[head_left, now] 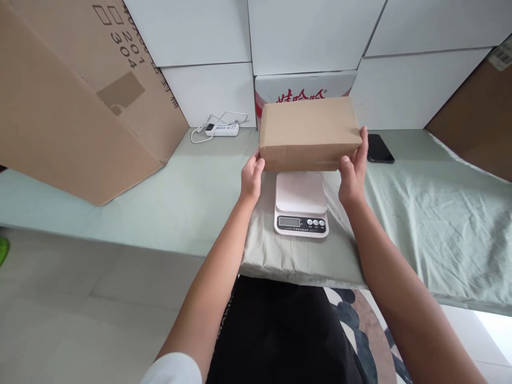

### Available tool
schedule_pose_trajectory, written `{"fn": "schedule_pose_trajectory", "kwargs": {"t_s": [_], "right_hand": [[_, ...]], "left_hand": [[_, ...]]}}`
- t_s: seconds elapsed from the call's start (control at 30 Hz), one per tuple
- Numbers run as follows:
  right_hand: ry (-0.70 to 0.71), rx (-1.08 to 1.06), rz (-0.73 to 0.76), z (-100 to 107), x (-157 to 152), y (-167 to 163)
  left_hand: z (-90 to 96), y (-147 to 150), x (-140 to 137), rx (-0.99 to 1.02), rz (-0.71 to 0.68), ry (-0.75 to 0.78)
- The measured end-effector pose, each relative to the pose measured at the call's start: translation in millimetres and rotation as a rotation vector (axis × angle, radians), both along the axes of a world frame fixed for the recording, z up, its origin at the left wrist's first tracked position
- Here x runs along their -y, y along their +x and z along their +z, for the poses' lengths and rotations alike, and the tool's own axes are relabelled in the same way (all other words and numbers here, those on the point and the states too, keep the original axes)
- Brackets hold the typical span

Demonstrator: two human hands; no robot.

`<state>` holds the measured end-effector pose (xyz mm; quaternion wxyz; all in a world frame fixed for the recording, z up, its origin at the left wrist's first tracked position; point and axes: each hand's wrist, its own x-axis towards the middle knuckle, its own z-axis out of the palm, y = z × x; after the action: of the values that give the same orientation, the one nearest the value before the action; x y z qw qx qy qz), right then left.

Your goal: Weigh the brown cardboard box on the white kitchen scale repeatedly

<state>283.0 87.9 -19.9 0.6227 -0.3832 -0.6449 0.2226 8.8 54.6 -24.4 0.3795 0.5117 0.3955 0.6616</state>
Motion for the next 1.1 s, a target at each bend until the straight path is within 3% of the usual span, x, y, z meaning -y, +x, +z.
{"fn": "schedule_pose_trajectory", "kwargs": {"t_s": [0.1, 0.27, 0.4, 1.1], "right_hand": [[0.019, 0.038, -0.032, 5, 36, 7], [0.062, 0.047, -0.114, -17, 78, 20], [0.098, 0.035, -0.149, -27, 84, 19], [0.127, 0.051, -0.21, -20, 83, 18]], "left_hand": [[3.8, -4, 42, -0.028, -0.013, 0.027], [-7.9, -5, 88, -0.06, -0.075, 0.003], [-12.8, -3, 91, -0.059, -0.056, -0.003], [-21.4, -6, 89, -0.071, -0.022, -0.031]]}}
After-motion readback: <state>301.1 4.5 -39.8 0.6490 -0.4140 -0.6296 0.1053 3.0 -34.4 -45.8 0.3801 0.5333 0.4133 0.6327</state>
